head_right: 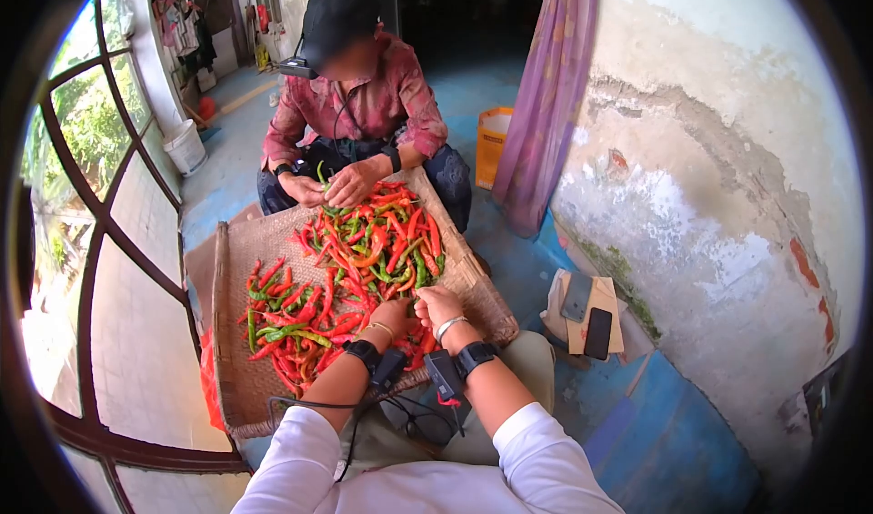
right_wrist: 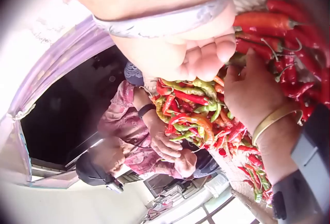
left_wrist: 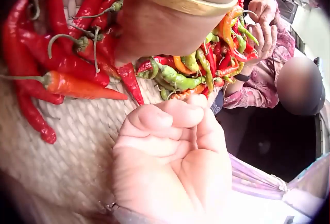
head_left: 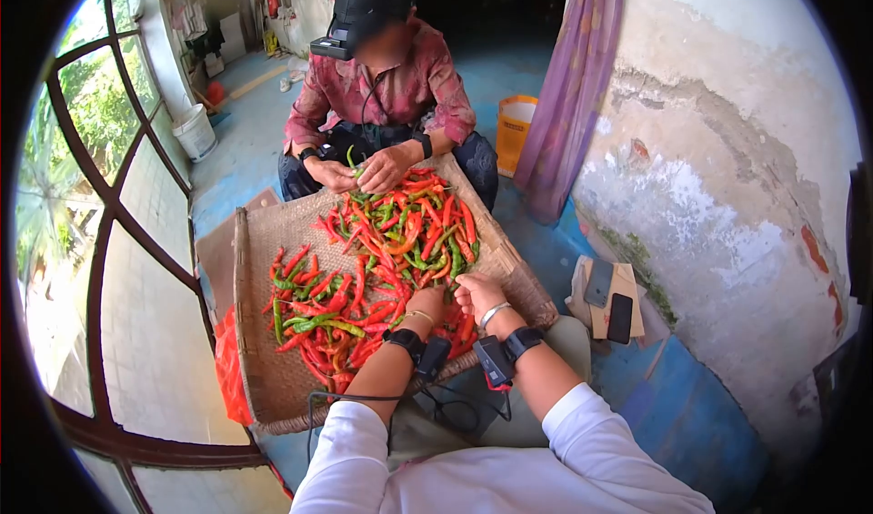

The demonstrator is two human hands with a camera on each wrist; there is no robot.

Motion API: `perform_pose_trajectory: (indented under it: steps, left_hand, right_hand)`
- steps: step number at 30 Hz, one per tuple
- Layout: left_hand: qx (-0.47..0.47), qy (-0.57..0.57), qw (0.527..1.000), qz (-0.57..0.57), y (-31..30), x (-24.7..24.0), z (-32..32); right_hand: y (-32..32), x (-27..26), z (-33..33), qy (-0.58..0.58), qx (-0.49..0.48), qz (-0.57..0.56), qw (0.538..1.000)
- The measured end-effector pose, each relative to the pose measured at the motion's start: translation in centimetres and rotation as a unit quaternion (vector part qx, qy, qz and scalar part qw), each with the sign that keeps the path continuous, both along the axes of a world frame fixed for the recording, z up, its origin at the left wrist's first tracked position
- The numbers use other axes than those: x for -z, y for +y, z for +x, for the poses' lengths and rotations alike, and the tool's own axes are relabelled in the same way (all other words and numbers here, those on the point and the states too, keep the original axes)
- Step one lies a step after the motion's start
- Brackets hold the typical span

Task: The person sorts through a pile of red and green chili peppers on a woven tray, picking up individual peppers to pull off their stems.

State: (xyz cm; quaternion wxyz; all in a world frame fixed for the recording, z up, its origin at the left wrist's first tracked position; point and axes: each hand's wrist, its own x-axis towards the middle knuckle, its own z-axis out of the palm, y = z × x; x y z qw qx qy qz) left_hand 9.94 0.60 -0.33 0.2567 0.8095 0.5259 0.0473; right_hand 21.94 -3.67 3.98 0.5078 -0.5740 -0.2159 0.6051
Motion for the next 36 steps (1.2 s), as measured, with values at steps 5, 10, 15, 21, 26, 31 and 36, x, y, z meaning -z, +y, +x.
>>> perform_pose_trajectory:
  steps: [5, 10, 15, 21, 26, 31, 36]
  left_hand:
    - [-0.009, -0.058, 0.998, -0.010, 0.5, 2.4, 0.5]
    - [-0.054, -0.193, 0.975, -0.094, -0.1, 0.7, -0.7]
    - [-0.149, -0.437, 0.836, -0.297, 0.7, 1.0, -3.1]
    - [-0.206, -0.560, 0.731, -0.332, -0.4, -2.0, -2.5]
    - [-0.232, -0.579, 0.698, -0.351, -0.9, -2.4, -2.5]
    - [-0.188, -0.506, 0.759, -0.364, -1.3, -4.3, -3.2]
    - [-0.156, -0.554, 0.730, -0.368, -0.5, -3.7, -3.9]
  right_hand:
    - [0.2, 0.6, 0.3, -0.044, 0.016, 0.000, 0.999]
    - [0.5, 1.5, 0.2, -0.145, -0.002, -0.003, 0.989]
    - [1.2, 3.9, -0.3, -0.411, -0.178, 0.102, 0.888]
    - [0.0, 0.0, -1.6, -0.194, -0.225, 0.043, 0.954]
    - [0.3, 1.1, -1.2, -0.155, -0.213, 0.160, 0.951]
    - [-0.3, 0.2, -1.7, -0.383, -0.200, 0.224, 0.874]
    - [-0.6, -0.4, -2.0, -0.233, -0.173, 0.258, 0.921]
